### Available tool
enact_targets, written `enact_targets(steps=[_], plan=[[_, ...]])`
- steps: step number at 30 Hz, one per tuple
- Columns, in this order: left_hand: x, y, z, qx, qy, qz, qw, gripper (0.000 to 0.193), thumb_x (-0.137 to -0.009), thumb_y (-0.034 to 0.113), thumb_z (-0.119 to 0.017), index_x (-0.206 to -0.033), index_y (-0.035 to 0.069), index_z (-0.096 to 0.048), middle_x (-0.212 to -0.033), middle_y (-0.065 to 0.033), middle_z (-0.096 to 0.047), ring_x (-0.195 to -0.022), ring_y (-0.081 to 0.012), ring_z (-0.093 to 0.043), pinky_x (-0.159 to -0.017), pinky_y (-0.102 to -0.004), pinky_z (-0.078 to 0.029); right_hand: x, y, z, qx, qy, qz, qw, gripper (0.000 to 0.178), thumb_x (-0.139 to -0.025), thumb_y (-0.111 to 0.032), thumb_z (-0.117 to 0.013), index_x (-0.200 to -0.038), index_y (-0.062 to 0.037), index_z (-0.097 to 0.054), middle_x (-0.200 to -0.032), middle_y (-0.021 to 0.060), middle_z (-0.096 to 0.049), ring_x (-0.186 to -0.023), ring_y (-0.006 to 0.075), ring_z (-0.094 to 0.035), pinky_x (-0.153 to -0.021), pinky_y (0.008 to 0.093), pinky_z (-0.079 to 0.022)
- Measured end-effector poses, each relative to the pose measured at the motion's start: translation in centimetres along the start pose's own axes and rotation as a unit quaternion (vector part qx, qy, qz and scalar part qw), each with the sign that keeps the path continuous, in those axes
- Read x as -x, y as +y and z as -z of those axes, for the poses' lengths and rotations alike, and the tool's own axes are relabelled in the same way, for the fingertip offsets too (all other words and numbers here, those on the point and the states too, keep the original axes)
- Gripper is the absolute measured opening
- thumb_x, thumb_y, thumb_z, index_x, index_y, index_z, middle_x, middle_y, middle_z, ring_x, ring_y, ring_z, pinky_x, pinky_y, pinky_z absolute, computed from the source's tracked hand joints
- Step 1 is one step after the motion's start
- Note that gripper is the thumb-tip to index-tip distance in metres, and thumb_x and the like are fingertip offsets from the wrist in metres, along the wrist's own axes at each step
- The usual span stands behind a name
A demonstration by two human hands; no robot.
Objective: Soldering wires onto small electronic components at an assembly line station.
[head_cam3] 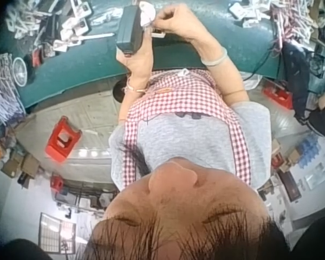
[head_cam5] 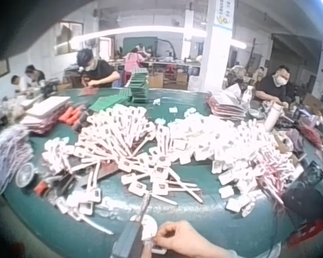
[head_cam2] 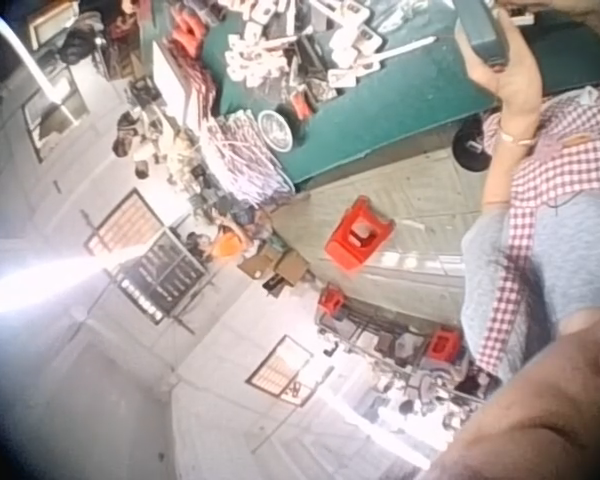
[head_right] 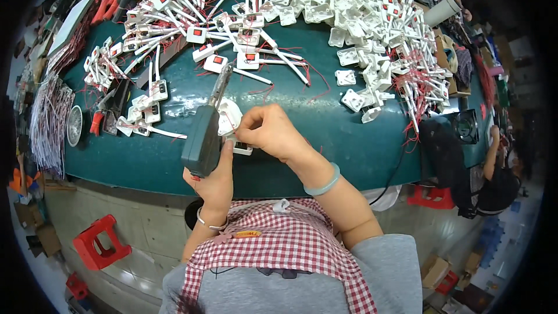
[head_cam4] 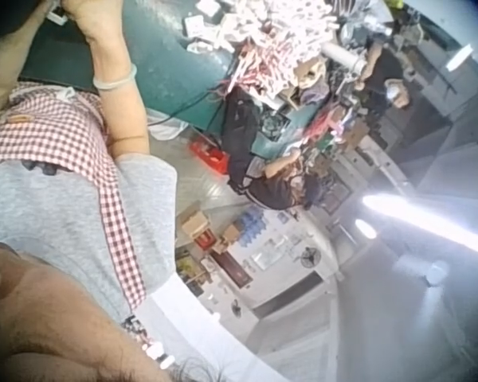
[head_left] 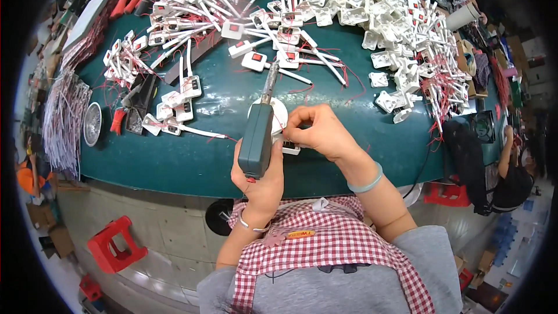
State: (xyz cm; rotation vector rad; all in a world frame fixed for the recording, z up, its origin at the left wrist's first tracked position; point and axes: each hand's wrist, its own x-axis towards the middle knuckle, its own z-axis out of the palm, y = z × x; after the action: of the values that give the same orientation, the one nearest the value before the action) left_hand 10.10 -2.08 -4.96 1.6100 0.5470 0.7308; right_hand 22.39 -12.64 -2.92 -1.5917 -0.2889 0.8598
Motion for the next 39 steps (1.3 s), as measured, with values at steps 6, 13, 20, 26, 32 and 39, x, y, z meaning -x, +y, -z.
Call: enact_targets(steps=[6, 13, 20, 26, 32, 39], plan=[[-0.1, 0.2, 0.1, -0.003, 0.000, 0.010, 1.000, 0.025, -0.084, -0.002, -0.077, -0.105, -0.001, -0.063, -0.092, -0.0007, -0.065, -0.081, -0.0068, -0.057, -0.073, -0.0236, -0.048, 1.5, 0.9, -1.5, 0.015, 0.090, 0.075, 0.993, 0.005, -0.087, 0.000, -0.065, -0.090, 0.0038, -0.062, -0.094, 0.0037, -0.063, -0.078, 0.0097, -0.060, -0.069, 0.0256, -0.050], [-0.5, 0.7, 0.1, 0.035, -0.007, 0.007, 0.999, 0.024, -0.084, -0.004, -0.076, -0.105, 0.000, -0.064, -0.093, -0.0013, -0.067, -0.082, -0.0062, -0.059, -0.073, -0.0233, -0.049, 1.7, 0.0, -3.4, 0.033, 0.159, 0.249, 0.955, 0.011, -0.091, 0.002, -0.059, -0.098, 0.0015, -0.051, -0.090, 0.0136, -0.060, -0.072, 0.0291, -0.063, -0.065, 0.0364, -0.052], [-0.9, 0.1, 0.1, 0.018, 0.022, -0.040, 0.999, 0.024, -0.085, -0.001, -0.077, -0.106, -0.001, -0.065, -0.093, -0.0033, -0.069, -0.082, -0.0077, -0.063, -0.073, -0.0237, -0.051, 0.9, -1.4, -2.5, 0.228, 0.115, 0.283, 0.925, 0.010, -0.092, 0.000, -0.060, -0.099, 0.0003, -0.052, -0.094, 0.0160, -0.057, -0.071, 0.0317, -0.064, -0.064, 0.0398, -0.052], [-3.0, -0.1, 0.5, 0.048, 0.048, 0.015, 0.998, 0.024, -0.083, 0.003, -0.079, -0.101, -0.003, -0.065, -0.087, -0.0055, -0.070, -0.069, -0.0113, -0.065, -0.064, -0.0263, -0.052, 0.7, -2.7, -2.3, 0.238, 0.126, 0.280, 0.922, 0.007, -0.088, 0.003, -0.065, -0.092, 0.0032, -0.059, -0.107, 0.0158, -0.054, -0.074, 0.0282, -0.067, -0.065, 0.0385, -0.054], [-4.0, 0.0, 0.8, 0.034, 0.027, 0.031, 0.999, 0.020, -0.086, -0.003, -0.074, -0.103, 0.000, -0.065, -0.092, -0.0009, -0.068, -0.082, -0.0065, -0.060, -0.073, -0.0229, -0.048, -0.7, -2.9, -2.7, 0.255, 0.102, 0.284, 0.919, 0.008, -0.086, 0.004, -0.067, -0.088, 0.0061, -0.060, -0.108, 0.0153, -0.055, -0.074, 0.0279, -0.068, -0.064, 0.0372, -0.055], [-4.8, 0.4, 0.6, 0.028, 0.010, 0.030, 0.999, 0.021, -0.084, -0.001, -0.075, -0.103, 0.000, -0.064, -0.085, -0.0022, -0.069, -0.076, -0.0065, -0.060, -0.070, -0.0238, -0.049, -0.2, -2.7, -2.7, 0.272, 0.102, 0.300, 0.909, 0.009, -0.085, 0.004, -0.067, -0.088, 0.0071, -0.059, -0.104, 0.0153, -0.056, -0.074, 0.0281, -0.066, -0.065, 0.0376, -0.054]])
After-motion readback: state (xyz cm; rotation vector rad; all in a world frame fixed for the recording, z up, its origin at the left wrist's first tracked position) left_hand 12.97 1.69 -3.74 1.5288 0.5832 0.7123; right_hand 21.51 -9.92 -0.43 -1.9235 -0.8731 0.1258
